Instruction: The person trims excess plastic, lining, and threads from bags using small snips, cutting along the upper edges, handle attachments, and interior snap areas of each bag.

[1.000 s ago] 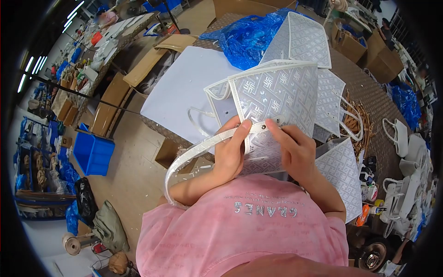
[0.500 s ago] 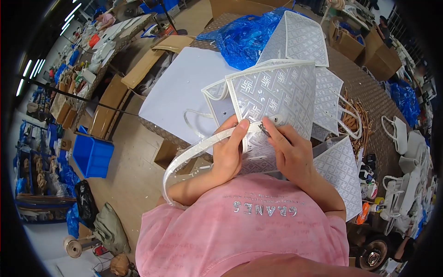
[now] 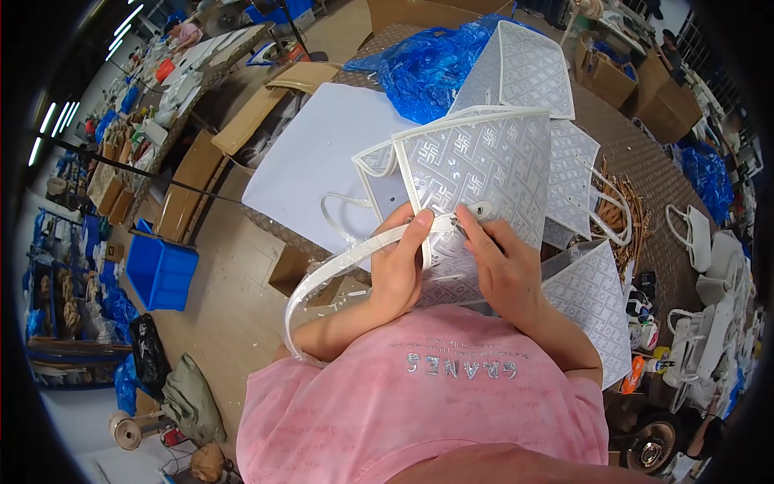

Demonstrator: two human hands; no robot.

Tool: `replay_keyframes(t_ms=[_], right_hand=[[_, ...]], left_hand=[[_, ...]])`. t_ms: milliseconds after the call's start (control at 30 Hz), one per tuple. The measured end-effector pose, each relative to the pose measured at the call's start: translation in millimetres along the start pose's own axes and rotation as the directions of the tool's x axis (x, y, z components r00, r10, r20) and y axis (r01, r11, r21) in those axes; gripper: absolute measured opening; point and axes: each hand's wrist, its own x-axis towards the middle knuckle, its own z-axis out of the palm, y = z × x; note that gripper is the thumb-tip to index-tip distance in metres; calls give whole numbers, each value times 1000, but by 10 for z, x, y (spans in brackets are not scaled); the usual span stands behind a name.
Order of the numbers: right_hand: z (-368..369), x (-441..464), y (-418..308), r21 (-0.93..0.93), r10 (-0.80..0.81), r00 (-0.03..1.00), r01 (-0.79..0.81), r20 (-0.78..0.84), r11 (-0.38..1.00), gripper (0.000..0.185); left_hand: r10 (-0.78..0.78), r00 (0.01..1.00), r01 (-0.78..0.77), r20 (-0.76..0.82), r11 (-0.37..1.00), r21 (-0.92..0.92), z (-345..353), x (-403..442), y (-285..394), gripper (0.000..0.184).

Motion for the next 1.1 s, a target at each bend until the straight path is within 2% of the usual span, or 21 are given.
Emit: replay_keyframes(t_ms=[467, 600, 700, 767, 867, 900, 1000, 1100], right_hand=[[16, -22, 33, -77, -47, 998, 49, 35, 996, 45], [-15, 11, -9, 41, 42, 997, -44, 65, 998, 42], [-11, 89, -91, 329, 177, 983, -152, -46, 932, 31], [-10, 103, -61, 303, 166, 984, -140, -64, 943, 28], [-28, 113, -19, 244, 143, 985, -115, -96, 963, 23], [-42, 116, -13, 199, 108, 991, -89, -84, 976, 24], [-64, 123, -11, 108, 34, 998, -28, -54, 994, 27], [-70, 97, -50, -89, -29, 999, 28, -12, 996, 34]], left_hand=[[4, 1000, -4, -4, 1000, -7, -1, -9, -22, 27], [15, 1000, -14, -25, 1000, 8, -7, -11, -40, 26], [30, 1000, -29, 0, 998, 57, 12, -18, -36, 24], [33, 999, -34, 13, 996, 81, -10, -14, -59, 22], [238, 969, -244, 70, 854, 460, -129, 38, -151, 18], [235, 969, -241, 70, 856, 457, -141, 28, -159, 18], [353, 918, -365, 179, 580, 728, -44, -3, -49, 16], [363, 894, -430, 262, 531, 731, -29, 3, -33, 17]])
